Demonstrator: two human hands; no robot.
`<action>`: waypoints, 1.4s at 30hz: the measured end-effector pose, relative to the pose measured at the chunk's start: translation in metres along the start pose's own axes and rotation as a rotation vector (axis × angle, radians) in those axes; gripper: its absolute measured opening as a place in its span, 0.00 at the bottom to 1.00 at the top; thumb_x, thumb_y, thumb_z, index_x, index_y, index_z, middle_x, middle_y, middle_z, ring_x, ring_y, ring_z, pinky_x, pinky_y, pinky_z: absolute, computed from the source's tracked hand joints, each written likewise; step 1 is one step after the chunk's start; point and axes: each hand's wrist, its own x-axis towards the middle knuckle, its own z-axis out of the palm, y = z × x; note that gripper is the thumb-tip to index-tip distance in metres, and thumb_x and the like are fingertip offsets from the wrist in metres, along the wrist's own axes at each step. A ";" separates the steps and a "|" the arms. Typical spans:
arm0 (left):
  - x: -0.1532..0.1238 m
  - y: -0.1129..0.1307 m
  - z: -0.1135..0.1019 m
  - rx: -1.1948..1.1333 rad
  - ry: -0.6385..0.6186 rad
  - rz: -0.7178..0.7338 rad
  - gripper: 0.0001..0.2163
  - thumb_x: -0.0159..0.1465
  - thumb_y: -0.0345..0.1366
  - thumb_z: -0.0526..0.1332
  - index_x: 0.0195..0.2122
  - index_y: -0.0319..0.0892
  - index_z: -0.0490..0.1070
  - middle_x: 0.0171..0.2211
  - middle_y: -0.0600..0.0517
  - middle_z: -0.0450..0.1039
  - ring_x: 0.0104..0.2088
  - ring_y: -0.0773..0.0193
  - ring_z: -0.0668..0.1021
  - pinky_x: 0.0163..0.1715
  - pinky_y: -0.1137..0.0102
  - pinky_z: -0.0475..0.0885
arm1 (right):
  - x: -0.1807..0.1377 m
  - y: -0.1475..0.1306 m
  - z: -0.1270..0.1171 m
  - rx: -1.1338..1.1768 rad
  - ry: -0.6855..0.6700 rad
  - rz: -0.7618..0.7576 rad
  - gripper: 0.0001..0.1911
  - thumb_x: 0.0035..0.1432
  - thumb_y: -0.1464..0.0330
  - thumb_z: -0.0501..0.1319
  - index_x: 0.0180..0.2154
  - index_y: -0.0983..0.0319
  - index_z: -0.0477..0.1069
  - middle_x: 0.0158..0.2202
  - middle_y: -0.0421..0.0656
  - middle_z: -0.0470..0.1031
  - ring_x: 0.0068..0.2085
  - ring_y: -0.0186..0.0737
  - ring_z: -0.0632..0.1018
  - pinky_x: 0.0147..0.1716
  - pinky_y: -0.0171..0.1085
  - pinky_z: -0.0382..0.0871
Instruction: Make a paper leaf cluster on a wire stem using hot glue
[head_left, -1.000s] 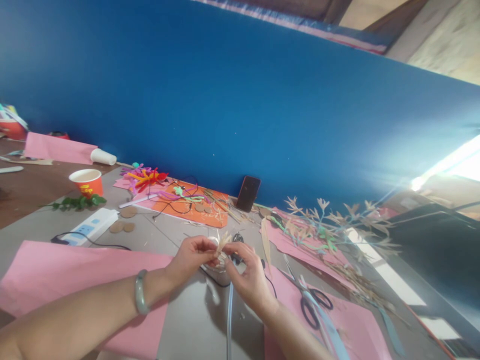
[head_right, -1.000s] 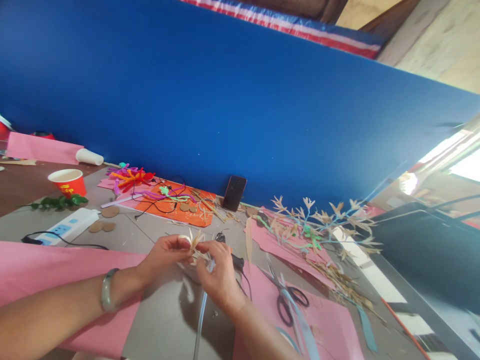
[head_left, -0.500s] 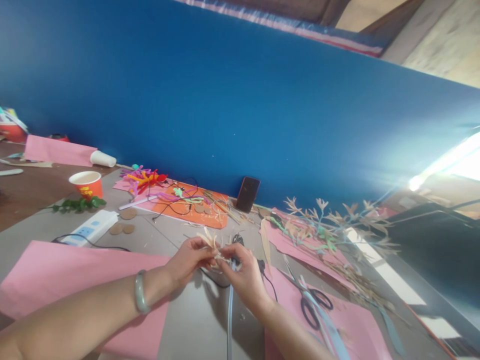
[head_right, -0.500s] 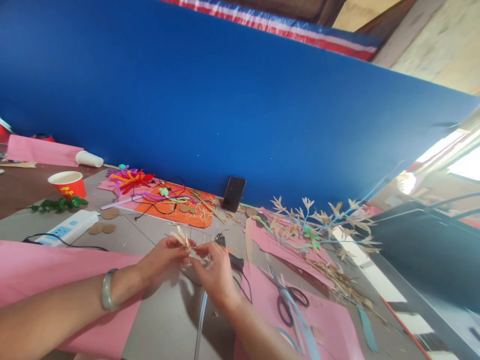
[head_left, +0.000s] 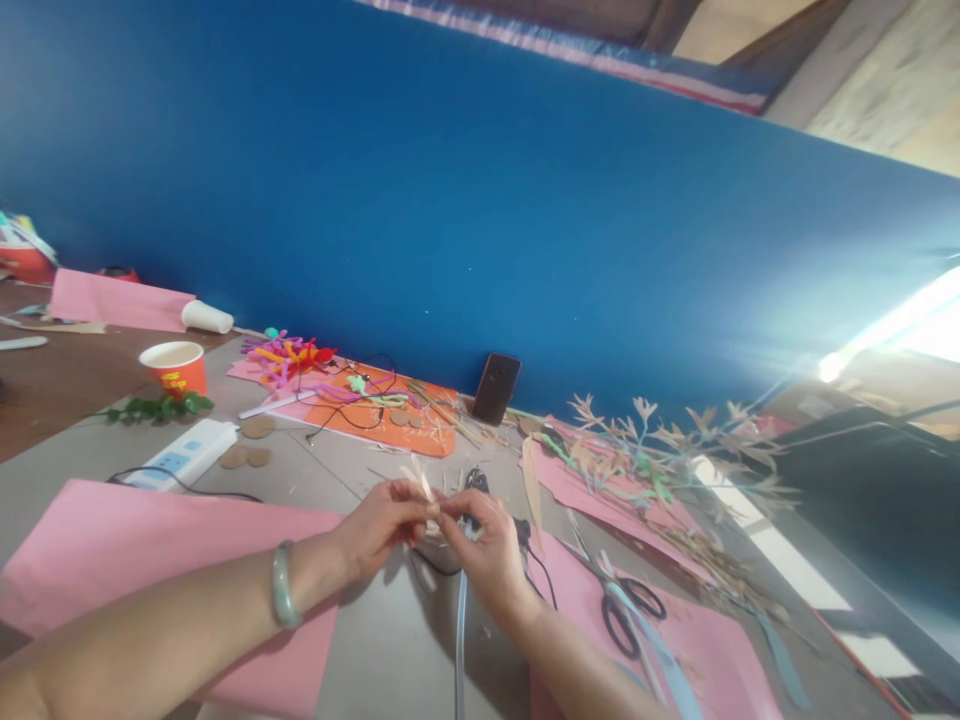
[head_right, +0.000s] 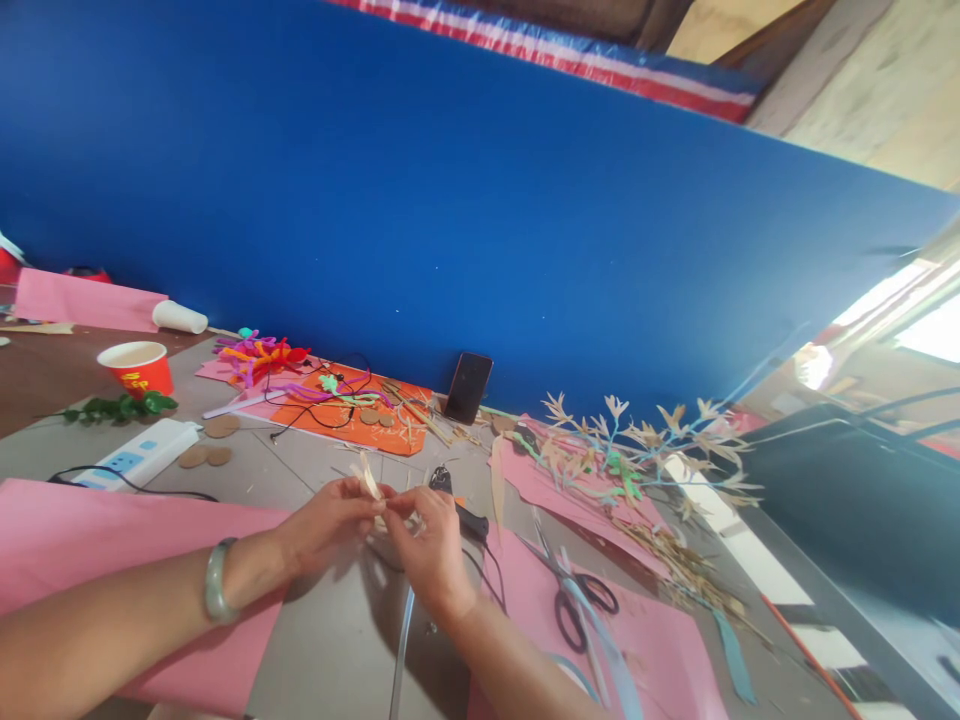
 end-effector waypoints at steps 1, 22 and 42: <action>0.000 0.000 0.000 0.003 0.004 0.002 0.08 0.47 0.31 0.73 0.24 0.36 0.75 0.20 0.54 0.68 0.20 0.73 0.69 0.21 0.76 0.60 | 0.000 -0.001 0.000 0.003 0.002 -0.004 0.08 0.55 0.67 0.62 0.25 0.60 0.73 0.25 0.40 0.78 0.29 0.39 0.77 0.38 0.40 0.65; -0.006 0.019 0.002 0.333 -0.043 0.184 0.09 0.51 0.37 0.71 0.28 0.37 0.76 0.21 0.54 0.70 0.22 0.69 0.70 0.25 0.74 0.65 | 0.002 0.003 -0.006 0.363 -0.062 0.223 0.08 0.52 0.64 0.65 0.24 0.61 0.76 0.25 0.41 0.77 0.29 0.38 0.75 0.33 0.37 0.69; -0.012 0.027 0.004 0.483 -0.133 0.348 0.12 0.57 0.40 0.66 0.22 0.38 0.76 0.31 0.49 0.69 0.30 0.64 0.73 0.28 0.72 0.69 | 0.005 0.000 -0.008 0.486 -0.156 0.296 0.11 0.51 0.61 0.67 0.24 0.61 0.77 0.24 0.40 0.76 0.28 0.37 0.74 0.32 0.36 0.68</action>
